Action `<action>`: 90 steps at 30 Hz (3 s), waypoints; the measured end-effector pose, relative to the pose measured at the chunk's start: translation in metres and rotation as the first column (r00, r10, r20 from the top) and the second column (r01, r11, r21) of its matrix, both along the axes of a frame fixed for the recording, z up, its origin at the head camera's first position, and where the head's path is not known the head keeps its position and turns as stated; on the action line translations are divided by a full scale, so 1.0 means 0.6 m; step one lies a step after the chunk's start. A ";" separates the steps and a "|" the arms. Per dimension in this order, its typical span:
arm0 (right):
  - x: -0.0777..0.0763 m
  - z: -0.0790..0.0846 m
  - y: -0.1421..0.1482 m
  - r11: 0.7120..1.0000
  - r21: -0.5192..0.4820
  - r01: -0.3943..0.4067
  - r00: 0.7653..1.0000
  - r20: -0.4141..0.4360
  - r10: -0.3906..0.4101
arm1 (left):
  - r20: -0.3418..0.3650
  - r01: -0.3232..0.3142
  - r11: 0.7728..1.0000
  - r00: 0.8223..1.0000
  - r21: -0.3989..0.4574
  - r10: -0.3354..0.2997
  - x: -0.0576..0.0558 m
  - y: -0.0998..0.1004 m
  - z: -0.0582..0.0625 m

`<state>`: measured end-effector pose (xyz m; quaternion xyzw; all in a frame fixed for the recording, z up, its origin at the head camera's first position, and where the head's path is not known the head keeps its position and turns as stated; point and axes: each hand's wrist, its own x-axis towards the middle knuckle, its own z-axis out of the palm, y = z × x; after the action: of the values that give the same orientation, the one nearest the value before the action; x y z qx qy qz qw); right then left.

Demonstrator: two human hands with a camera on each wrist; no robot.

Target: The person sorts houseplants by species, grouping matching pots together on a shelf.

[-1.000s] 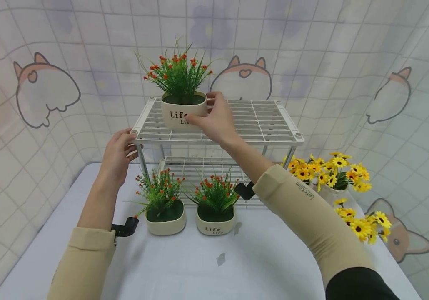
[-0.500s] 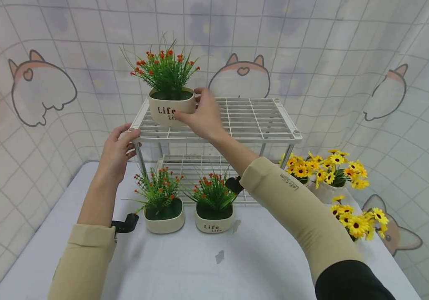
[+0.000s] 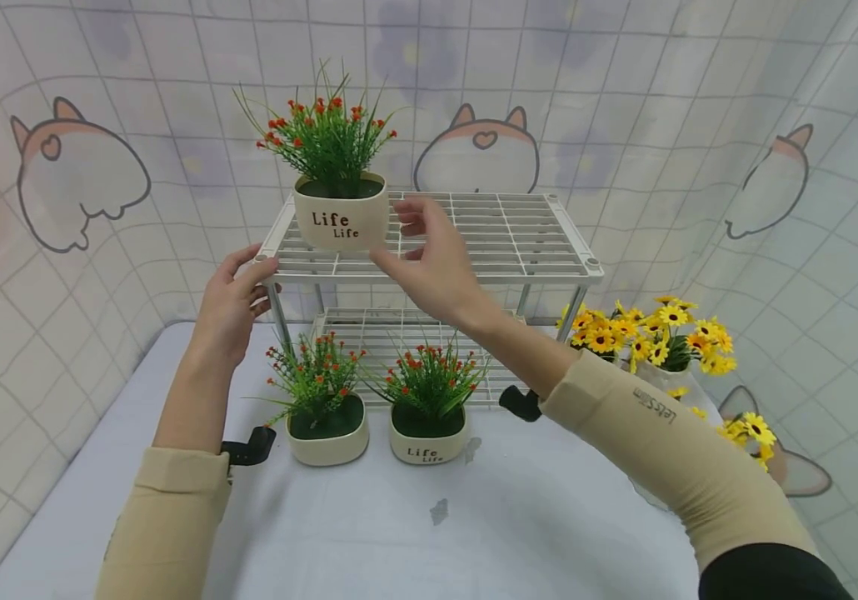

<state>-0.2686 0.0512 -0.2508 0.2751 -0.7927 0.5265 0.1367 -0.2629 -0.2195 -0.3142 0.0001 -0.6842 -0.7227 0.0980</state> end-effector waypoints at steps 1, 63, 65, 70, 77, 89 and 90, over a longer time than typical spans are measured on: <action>0.009 -0.005 0.007 1.000 -0.015 -0.017 1.000 -0.011 0.016 | 0.002 0.000 1.000 1.000 0.003 0.000 0.000 0.000 0.000; 0.113 -0.354 0.120 0.992 -0.084 0.093 0.785 0.619 -0.021 | 0.001 -0.043 0.999 0.999 0.027 0.043 -0.001 0.002 0.001; 0.110 -0.357 0.117 0.993 -0.069 0.095 0.785 0.619 -0.032 | 0.000 -0.046 0.999 0.999 0.026 0.046 -0.002 0.003 0.000; 0.105 -0.363 0.114 0.994 -0.057 0.094 0.790 0.612 -0.039 | 0.001 -0.041 0.999 0.999 0.022 0.041 0.000 0.003 -0.002; 0.104 -0.366 0.116 0.994 -0.060 0.089 0.789 0.613 -0.033 | -0.002 -0.047 0.999 0.999 0.015 0.047 0.002 0.005 -0.002; 0.111 -0.365 0.131 0.992 0.001 0.128 0.784 0.613 -0.102 | -0.003 -0.042 0.999 0.999 0.003 0.042 0.000 0.006 -0.003; 0.113 -0.364 0.133 0.991 0.010 0.131 0.785 0.610 -0.110 | -0.003 -0.042 0.999 0.999 0.004 0.042 0.000 0.006 -0.003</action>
<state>-0.2011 0.1311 -0.4690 0.0375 -0.8017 0.5900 -0.0877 -0.2632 -0.2161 -0.3163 0.0137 -0.6825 -0.7218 0.1142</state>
